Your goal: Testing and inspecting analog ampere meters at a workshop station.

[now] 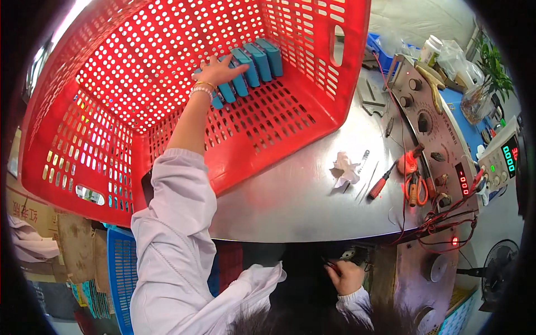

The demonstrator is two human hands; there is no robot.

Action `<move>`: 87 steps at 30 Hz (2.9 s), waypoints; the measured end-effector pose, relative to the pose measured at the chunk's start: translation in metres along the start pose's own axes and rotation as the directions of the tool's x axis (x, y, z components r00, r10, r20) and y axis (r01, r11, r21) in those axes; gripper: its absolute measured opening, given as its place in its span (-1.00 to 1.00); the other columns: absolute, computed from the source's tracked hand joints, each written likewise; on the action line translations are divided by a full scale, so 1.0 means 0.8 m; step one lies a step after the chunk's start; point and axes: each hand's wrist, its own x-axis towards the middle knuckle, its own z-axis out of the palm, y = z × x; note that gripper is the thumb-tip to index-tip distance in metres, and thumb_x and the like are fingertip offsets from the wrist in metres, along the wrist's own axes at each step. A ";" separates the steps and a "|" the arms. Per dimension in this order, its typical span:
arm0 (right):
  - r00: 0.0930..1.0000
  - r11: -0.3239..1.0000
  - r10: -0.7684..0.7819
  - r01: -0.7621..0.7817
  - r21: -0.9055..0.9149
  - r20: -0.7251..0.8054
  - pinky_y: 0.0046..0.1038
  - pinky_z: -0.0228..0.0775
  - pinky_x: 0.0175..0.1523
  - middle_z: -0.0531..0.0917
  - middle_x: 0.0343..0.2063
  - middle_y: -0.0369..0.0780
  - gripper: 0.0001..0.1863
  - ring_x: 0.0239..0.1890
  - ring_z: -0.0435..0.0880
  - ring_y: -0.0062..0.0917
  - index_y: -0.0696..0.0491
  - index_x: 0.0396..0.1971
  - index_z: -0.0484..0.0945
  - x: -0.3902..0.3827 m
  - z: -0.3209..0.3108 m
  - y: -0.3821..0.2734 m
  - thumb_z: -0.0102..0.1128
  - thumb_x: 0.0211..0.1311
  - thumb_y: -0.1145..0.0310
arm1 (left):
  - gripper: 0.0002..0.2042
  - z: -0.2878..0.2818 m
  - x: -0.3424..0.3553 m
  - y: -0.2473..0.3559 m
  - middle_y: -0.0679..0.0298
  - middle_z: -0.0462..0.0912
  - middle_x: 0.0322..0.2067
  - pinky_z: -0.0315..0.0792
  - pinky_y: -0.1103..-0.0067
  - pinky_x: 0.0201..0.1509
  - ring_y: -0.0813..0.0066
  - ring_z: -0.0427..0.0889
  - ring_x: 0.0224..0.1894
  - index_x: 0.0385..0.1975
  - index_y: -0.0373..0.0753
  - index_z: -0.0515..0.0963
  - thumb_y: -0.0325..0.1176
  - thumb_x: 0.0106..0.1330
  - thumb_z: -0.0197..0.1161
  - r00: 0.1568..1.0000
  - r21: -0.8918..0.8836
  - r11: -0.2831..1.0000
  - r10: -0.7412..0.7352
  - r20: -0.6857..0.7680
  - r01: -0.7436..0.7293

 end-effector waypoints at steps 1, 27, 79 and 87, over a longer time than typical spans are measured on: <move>1.000 1.000 -0.018 0.018 0.007 0.002 -0.29 0.47 -0.40 0.65 -0.56 -0.17 -0.80 -0.50 0.66 -0.27 0.04 -0.34 0.71 -0.003 -0.004 -0.005 0.51 0.08 0.30 | -0.01 -0.005 -0.010 -0.001 -0.07 0.04 0.52 0.11 -0.16 0.44 -0.33 -0.01 0.53 0.52 0.28 0.16 0.66 0.09 0.01 0.999 0.023 0.999 0.040 -0.002 -0.040; 0.995 0.965 -0.080 0.094 0.244 -0.067 -0.41 0.49 -0.35 0.68 -0.48 -0.16 -0.79 -0.45 0.68 -0.34 0.11 -0.27 0.71 -0.091 0.046 -0.175 0.52 0.09 0.43 | 0.01 0.067 -0.498 -0.194 -0.14 0.27 0.34 0.09 0.17 0.51 -0.14 0.21 0.43 0.49 -0.15 0.19 -0.20 -0.07 0.54 0.935 -0.758 0.547 0.195 -0.297 -0.355; 0.975 0.879 0.009 0.099 0.466 -0.224 -0.54 0.45 -0.37 0.65 -0.45 -0.16 -0.78 -0.47 0.65 -0.51 0.19 -0.29 0.63 -0.042 0.053 -0.245 0.52 0.08 0.57 | 0.17 0.102 -0.580 -0.101 0.00 0.30 0.36 0.42 0.29 0.40 0.16 0.48 0.34 0.57 -0.22 -0.08 -0.46 -0.04 0.63 0.937 -0.964 0.025 0.243 -0.250 -0.264; 0.967 0.900 -0.047 0.150 0.410 -0.251 -0.50 0.48 -0.27 0.65 -0.25 -0.15 -0.68 -0.27 0.65 -0.46 0.15 -0.21 0.63 -0.042 0.039 -0.251 0.56 0.02 0.54 | 0.19 0.090 -0.579 -0.103 0.00 0.31 0.36 0.39 0.31 0.41 0.19 0.46 0.34 0.57 -0.25 -0.10 -0.48 -0.04 0.63 0.938 -0.962 0.001 0.225 -0.264 -0.271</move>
